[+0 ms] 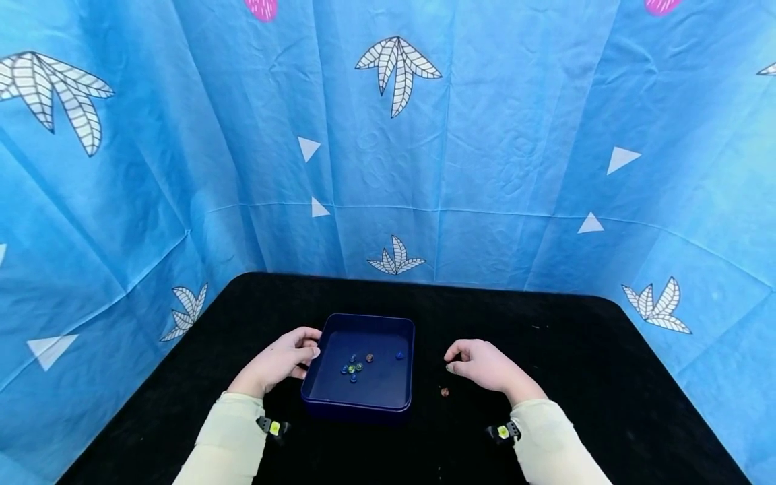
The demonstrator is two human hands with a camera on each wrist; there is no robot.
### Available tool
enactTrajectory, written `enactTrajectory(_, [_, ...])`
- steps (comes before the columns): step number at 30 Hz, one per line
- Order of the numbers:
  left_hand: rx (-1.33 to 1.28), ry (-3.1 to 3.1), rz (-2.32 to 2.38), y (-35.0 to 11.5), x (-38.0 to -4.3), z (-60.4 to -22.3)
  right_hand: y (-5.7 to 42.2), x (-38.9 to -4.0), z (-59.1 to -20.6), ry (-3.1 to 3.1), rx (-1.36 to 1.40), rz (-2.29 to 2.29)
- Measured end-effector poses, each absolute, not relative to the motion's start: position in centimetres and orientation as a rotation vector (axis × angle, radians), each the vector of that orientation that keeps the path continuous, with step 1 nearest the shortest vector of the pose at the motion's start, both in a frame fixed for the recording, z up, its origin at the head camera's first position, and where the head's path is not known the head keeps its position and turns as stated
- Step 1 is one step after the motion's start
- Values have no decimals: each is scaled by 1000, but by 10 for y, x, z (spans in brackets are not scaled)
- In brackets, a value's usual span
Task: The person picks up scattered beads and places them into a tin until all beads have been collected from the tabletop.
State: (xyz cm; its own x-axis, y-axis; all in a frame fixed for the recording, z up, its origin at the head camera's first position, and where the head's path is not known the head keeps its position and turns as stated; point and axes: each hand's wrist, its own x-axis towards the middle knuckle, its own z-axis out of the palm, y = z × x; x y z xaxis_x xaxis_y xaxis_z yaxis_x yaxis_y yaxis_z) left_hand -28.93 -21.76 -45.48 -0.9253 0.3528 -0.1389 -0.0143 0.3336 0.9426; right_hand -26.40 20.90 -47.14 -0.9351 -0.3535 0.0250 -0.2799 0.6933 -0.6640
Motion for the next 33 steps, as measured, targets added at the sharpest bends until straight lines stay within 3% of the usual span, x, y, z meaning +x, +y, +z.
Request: enactTrajectory(33, [316, 2297, 1608, -218, -287, -455, 210, -263, -475, 2817, -602, -1039])
